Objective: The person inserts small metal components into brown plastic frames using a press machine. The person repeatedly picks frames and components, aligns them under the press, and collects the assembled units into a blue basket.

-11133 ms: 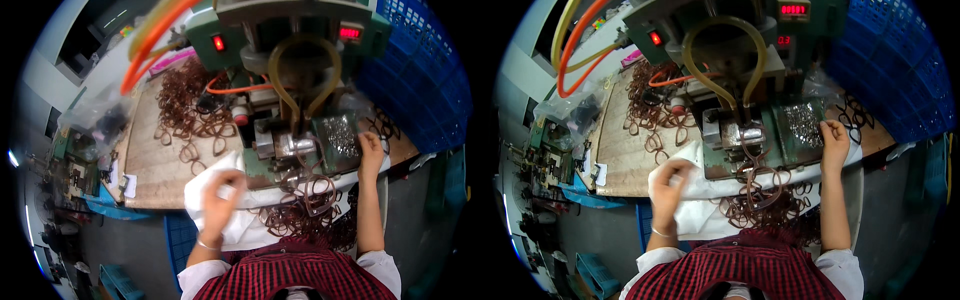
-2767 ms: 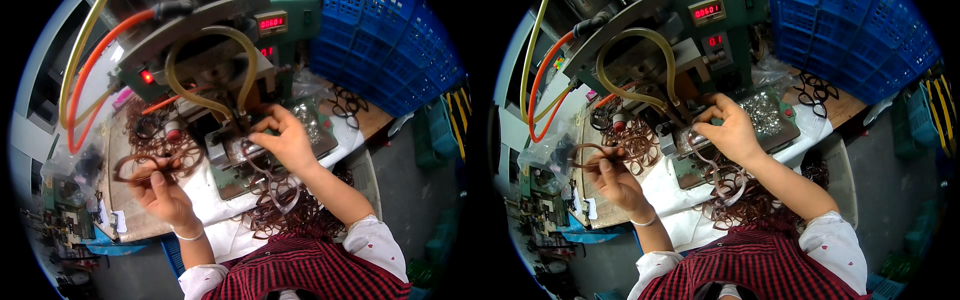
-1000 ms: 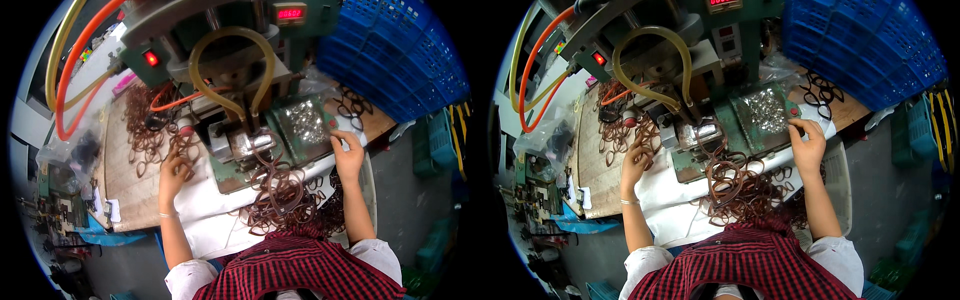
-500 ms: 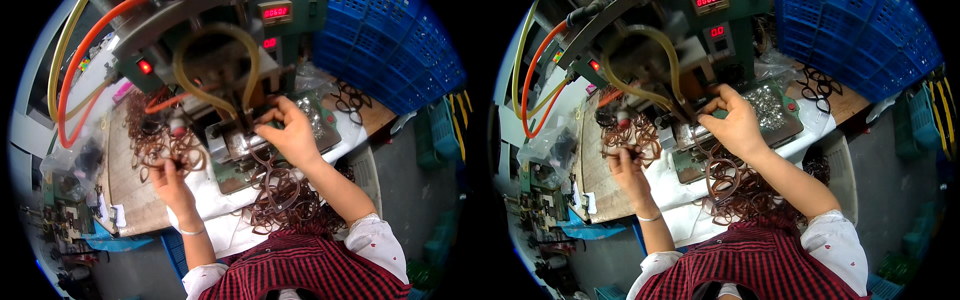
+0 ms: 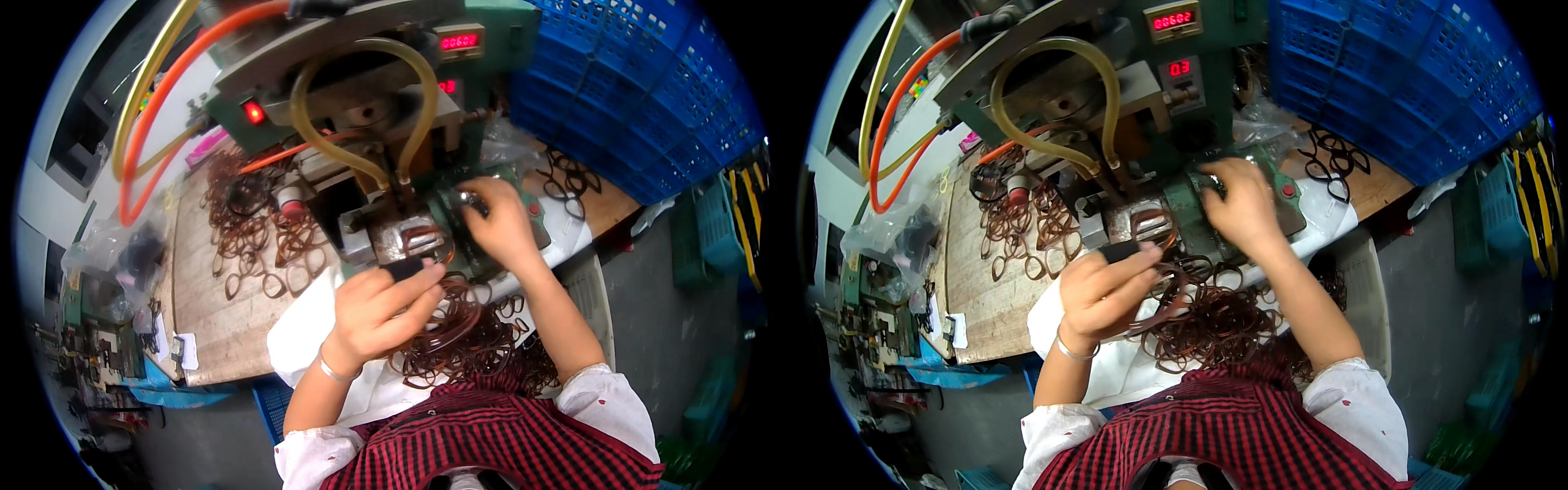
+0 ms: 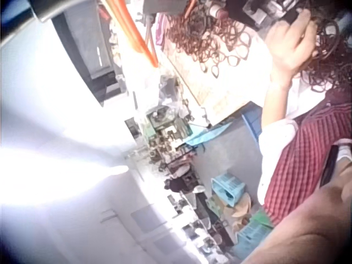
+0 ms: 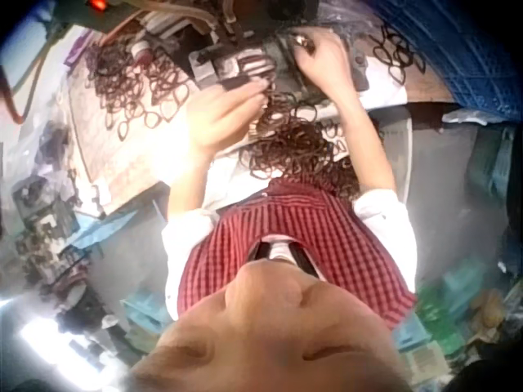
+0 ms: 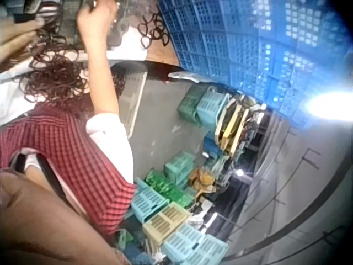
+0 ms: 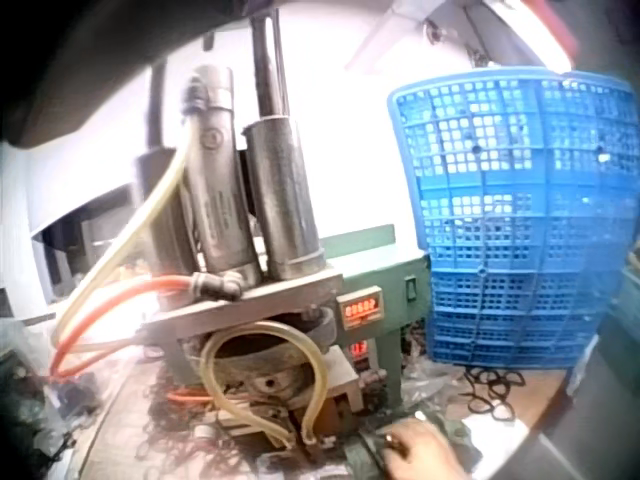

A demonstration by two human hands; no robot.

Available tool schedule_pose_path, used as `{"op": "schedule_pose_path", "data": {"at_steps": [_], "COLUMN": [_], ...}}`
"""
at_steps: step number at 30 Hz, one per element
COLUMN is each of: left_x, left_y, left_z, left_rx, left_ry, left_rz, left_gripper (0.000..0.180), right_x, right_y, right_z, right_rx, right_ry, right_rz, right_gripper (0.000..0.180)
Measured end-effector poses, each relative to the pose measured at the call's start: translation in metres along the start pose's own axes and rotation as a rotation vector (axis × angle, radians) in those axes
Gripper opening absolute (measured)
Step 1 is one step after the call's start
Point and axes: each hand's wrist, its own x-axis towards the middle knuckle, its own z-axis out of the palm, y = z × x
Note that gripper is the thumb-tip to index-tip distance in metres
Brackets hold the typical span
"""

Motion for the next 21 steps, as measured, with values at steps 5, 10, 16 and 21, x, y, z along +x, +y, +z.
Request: {"op": "schedule_pose_path", "data": {"at_steps": [5,10,16,21], "left_x": [-0.007,-0.02,-0.077,-0.121], "left_y": [-0.001,0.006,0.041,-0.07], "left_z": [0.01,0.015,-0.021,-0.112], "left_rx": [0.079,0.025,0.433,0.615], "left_ry": [0.007,0.013,0.015,0.2], "left_rz": [0.074,-0.013,-0.39,-0.926], "left_gripper": [0.026,0.025,0.022,0.019], "right_x": [-0.022,-0.016,-0.028,-0.023], "right_y": [0.058,0.063,0.058,0.047], "right_z": [0.017,0.013,0.007,0.003], "right_rx": [-0.262,-0.231,-0.033,0.123], "right_ry": [0.09,0.146,0.271,0.249], "right_rz": [0.022,-0.091,0.055,0.123], "right_gripper": [0.022,0.011,0.014,0.015]}}
